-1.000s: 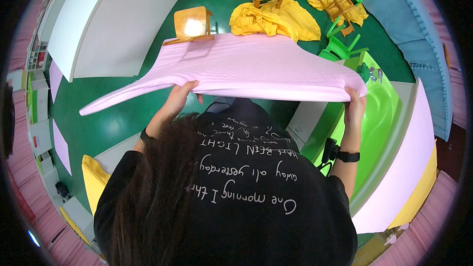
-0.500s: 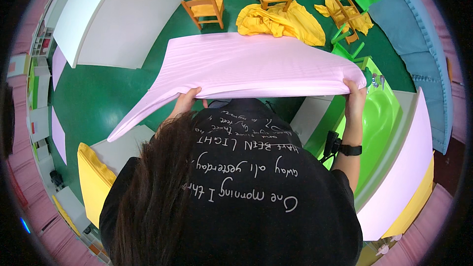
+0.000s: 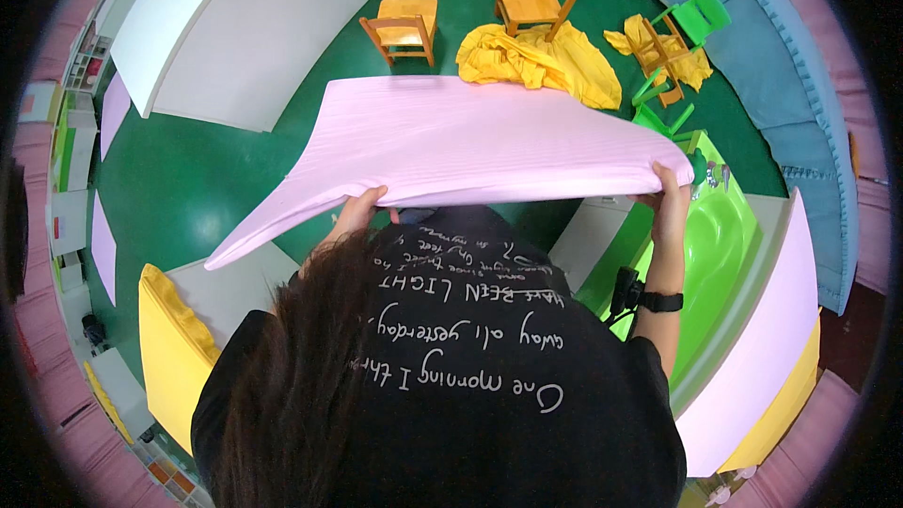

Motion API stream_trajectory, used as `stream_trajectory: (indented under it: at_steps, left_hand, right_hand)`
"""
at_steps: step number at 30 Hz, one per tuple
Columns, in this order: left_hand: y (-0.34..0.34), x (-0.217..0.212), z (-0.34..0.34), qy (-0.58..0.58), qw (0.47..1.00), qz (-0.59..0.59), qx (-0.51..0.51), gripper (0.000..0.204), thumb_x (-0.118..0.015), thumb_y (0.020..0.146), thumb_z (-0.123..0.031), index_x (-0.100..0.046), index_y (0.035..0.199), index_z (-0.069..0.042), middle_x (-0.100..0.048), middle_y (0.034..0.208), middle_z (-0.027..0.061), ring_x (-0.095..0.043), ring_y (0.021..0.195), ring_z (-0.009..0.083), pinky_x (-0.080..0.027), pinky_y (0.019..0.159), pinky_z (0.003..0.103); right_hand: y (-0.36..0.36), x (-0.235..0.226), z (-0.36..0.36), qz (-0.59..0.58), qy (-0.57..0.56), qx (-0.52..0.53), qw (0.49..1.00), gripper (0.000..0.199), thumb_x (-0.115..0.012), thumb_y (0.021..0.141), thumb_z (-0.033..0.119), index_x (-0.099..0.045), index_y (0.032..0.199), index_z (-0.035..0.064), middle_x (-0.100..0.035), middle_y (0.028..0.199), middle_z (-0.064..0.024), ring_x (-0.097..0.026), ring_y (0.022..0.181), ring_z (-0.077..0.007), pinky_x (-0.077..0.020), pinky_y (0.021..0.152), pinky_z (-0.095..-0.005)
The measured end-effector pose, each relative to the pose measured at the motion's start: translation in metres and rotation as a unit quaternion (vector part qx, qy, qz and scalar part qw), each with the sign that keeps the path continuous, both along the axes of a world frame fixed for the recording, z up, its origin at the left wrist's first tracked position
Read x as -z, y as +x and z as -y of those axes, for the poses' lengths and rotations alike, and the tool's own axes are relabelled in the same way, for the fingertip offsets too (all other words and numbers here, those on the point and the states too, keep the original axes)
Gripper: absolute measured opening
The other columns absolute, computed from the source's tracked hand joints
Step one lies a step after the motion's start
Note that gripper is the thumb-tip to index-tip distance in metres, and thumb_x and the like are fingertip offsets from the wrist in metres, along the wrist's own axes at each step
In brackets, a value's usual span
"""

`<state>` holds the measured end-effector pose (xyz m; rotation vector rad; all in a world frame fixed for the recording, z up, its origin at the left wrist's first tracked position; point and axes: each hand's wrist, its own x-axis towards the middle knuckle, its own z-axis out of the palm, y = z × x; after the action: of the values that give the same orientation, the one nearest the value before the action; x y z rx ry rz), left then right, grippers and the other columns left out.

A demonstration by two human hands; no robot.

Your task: The person spreads and smooths a yellow sheet over a small pink foam mattress, aligning the edges properly, and later picks up and refolds a large pink sheet.

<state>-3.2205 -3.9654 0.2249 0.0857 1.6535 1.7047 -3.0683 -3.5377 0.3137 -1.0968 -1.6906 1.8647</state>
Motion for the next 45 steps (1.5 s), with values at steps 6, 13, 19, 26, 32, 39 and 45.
stream_trajectory:
  at_steps: [6,13,19,26,32,39,45]
  left_hand:
    - [0.018,-0.011,0.030,-0.118,0.989,0.086,-0.024,0.052,-0.038,0.093,-0.035,-0.049,0.117,0.010,-0.054,0.117,0.0196,-0.050,0.110,0.0239,-0.038,0.096,0.034]
    - [0.064,0.051,0.136,-0.142,0.976,0.099,0.130,0.068,-0.030,0.094,-0.050,-0.032,0.134,0.004,-0.038,0.135,0.0151,-0.034,0.124,0.0235,-0.022,0.106,0.030]
    - [0.155,0.152,0.235,-0.090,0.909,0.384,-0.134,0.065,-0.034,0.087,-0.059,-0.051,0.119,-0.005,-0.047,0.125,0.0107,-0.027,0.126,0.0187,-0.010,0.105,0.049]
    - [0.224,0.264,0.285,0.107,0.672,0.434,-0.590,0.053,-0.054,0.080,-0.048,-0.049,0.110,-0.005,-0.053,0.100,0.0109,-0.046,0.095,0.0262,-0.034,0.090,0.047]
    - [0.227,0.303,0.354,0.259,0.567,0.336,-0.706,0.046,-0.059,0.078,-0.029,-0.045,0.117,-0.008,-0.054,0.113,0.0108,-0.052,0.103,0.0285,-0.046,0.084,0.045]
    - [0.171,0.219,0.437,0.293,0.608,0.334,-0.658,0.038,-0.059,0.074,-0.011,-0.047,0.108,-0.001,-0.056,0.106,0.0129,-0.055,0.097,0.0293,-0.047,0.085,0.042]
    - [0.172,0.116,0.462,0.370,0.638,0.297,-0.607,0.038,-0.056,0.076,-0.003,-0.046,0.112,0.005,-0.056,0.109,0.0165,-0.055,0.100,0.0305,-0.044,0.090,0.041]
  right_hand:
    - [-0.002,0.031,0.004,-0.033,0.018,-0.030,0.999,0.039,-0.060,0.076,0.014,-0.052,0.111,-0.0023,-0.060,0.099,-0.0105,-0.060,0.081,-0.0180,-0.0517,0.059,-0.0279]
    - [-0.048,0.020,0.065,-0.030,0.037,-0.184,0.982,0.033,-0.058,0.078,0.010,-0.053,0.107,-0.0043,-0.061,0.089,-0.0085,-0.060,0.068,-0.0152,-0.0495,0.051,-0.0256]
    - [-0.070,0.025,0.094,0.006,0.080,-0.298,0.951,0.032,-0.059,0.077,0.006,-0.055,0.106,-0.0052,-0.061,0.092,-0.0085,-0.060,0.074,-0.0151,-0.0499,0.056,-0.0262]
    - [-0.115,-0.032,0.187,0.041,0.128,-0.352,0.926,0.033,-0.057,0.076,0.005,-0.053,0.107,-0.0051,-0.059,0.091,-0.0109,-0.061,0.067,-0.0192,-0.0527,0.046,-0.0301]
    - [-0.137,-0.113,0.267,0.052,0.205,-0.408,0.888,0.025,-0.057,0.077,0.004,-0.056,0.099,-0.0060,-0.060,0.084,-0.0081,-0.060,0.067,-0.0156,-0.0489,0.050,-0.0254]
    - [-0.128,-0.230,0.355,-0.089,0.335,-0.374,0.860,0.028,-0.057,0.077,0.003,-0.057,0.104,-0.0063,-0.060,0.097,-0.0074,-0.055,0.088,-0.0145,-0.0423,0.081,-0.0266]
    - [-0.162,-0.338,0.353,-0.208,0.389,-0.340,0.831,0.033,-0.057,0.081,0.009,-0.054,0.110,-0.0055,-0.057,0.103,-0.0099,-0.054,0.093,-0.0175,-0.0409,0.084,-0.0274]
